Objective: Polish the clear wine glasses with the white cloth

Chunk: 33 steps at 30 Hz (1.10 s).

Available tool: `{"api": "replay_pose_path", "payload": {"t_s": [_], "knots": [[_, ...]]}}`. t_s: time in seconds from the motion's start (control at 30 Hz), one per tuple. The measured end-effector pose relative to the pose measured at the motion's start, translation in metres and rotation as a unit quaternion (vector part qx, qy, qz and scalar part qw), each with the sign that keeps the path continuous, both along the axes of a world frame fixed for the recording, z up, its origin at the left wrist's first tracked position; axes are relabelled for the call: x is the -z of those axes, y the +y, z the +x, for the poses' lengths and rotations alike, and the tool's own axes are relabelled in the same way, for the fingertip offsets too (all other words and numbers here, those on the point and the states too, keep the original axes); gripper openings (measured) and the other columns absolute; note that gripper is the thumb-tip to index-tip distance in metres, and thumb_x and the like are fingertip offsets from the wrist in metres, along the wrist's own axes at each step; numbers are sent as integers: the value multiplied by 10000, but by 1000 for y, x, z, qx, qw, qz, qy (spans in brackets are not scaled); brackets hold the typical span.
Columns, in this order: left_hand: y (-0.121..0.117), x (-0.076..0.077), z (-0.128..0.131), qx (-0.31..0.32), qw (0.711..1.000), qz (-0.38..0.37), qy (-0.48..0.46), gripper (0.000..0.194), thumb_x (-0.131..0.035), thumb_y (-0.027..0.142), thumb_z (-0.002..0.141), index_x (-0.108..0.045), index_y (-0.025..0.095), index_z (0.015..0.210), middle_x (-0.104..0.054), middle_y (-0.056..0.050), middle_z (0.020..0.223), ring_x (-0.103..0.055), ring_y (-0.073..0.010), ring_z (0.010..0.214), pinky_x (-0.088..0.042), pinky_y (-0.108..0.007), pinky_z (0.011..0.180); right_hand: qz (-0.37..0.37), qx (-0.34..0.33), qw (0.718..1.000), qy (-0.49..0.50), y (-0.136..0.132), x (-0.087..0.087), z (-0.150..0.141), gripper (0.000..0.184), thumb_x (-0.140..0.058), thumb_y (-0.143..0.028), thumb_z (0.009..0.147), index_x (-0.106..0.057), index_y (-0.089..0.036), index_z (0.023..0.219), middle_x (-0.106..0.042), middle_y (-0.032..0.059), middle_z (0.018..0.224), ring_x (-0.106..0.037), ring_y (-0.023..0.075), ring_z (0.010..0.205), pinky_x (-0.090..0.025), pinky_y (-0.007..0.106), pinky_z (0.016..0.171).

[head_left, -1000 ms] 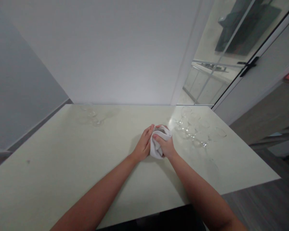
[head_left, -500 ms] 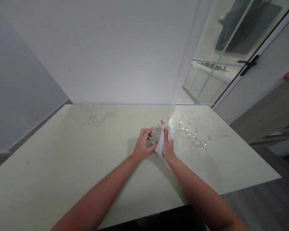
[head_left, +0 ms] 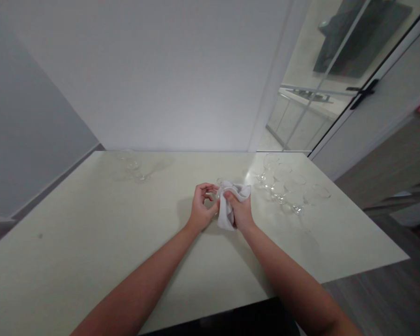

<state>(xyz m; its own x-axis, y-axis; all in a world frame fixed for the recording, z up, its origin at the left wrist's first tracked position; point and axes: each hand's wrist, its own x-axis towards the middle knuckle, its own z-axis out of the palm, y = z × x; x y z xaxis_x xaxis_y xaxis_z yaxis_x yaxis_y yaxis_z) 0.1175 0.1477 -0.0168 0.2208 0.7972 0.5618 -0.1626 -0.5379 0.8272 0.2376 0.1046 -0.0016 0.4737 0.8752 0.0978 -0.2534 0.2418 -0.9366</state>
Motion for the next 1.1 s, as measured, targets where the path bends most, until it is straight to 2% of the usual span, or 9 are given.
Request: {"api": "replay_pose_path", "payload": {"t_s": [0.1,0.2,0.37,0.47,0.63,0.8,0.87,1.0,1.1], "knots": [[-2,1,-2,1,999,37,23,475,-678,318,810,-416,205,1190,-623,-86,1037,-601,-202,947,-446,-302,744,37,-64,997,26,-3,-5,-4,766,-793,-416,653,-368,-264,1271,-660,64,1170,-674,189,965,-558,349,850],[-4,0,-3,9,993,90,81,432,-626,381,845,-483,203,1211,-609,-112,1118,-584,-240,1031,-462,-389,873,73,-114,990,30,-7,-12,-6,886,-796,-365,656,-283,-315,1378,-621,54,1276,-647,191,1077,-531,364,937],[-4,-3,-4,-22,974,156,164,458,-492,429,936,-490,262,1362,-400,-125,1426,-383,-292,1318,-339,-489,1084,60,-53,997,-19,-8,-14,-2,737,-803,-342,652,-447,-271,1293,-658,20,1076,-656,163,926,-544,326,861],[-4,-1,-2,32,976,142,159,531,-453,453,952,-385,285,1451,-339,-128,1466,-355,-295,1346,-345,-485,1097,79,-21,995,-54,-8,-15,1,701,-817,-326,641,-463,-275,1243,-633,8,1031,-633,154,891,-534,320,846],[-10,4,3,129,978,114,117,753,-495,554,907,-193,249,1526,-316,-152,1508,-291,-325,1407,-241,-522,1170,93,45,989,-102,-7,-15,1,612,-820,-327,635,-502,-274,1156,-581,-6,1003,-575,137,863,-494,289,828],[-13,7,4,215,969,41,116,852,-550,493,900,-60,217,1540,-287,-162,1544,-323,-318,1410,-250,-500,1179,76,35,988,-132,-10,-14,1,578,-808,-381,642,-510,-254,1121,-564,-6,940,-536,149,791,-486,299,760],[-12,9,3,222,968,42,106,866,-565,503,887,-82,199,1538,-280,-170,1545,-322,-326,1409,-247,-509,1181,82,-3,989,-127,-10,-13,-1,592,-819,-394,620,-501,-255,1099,-576,-4,940,-552,160,794,-495,310,756],[-7,14,3,169,985,13,46,753,-529,562,889,-242,235,1503,-331,-142,1518,-331,-313,1403,-254,-502,1180,91,-73,982,-149,-8,-8,-5,635,-851,-372,577,-506,-244,1094,-602,28,1060,-592,193,956,-489,356,907],[-4,15,3,166,985,-38,-15,669,-455,628,897,-345,258,1443,-423,-122,1453,-422,-299,1339,-320,-497,1142,80,-89,977,-175,-8,-5,-5,665,-809,-354,653,-472,-240,1214,-590,61,1195,-582,204,1088,-444,377,1014]]}}
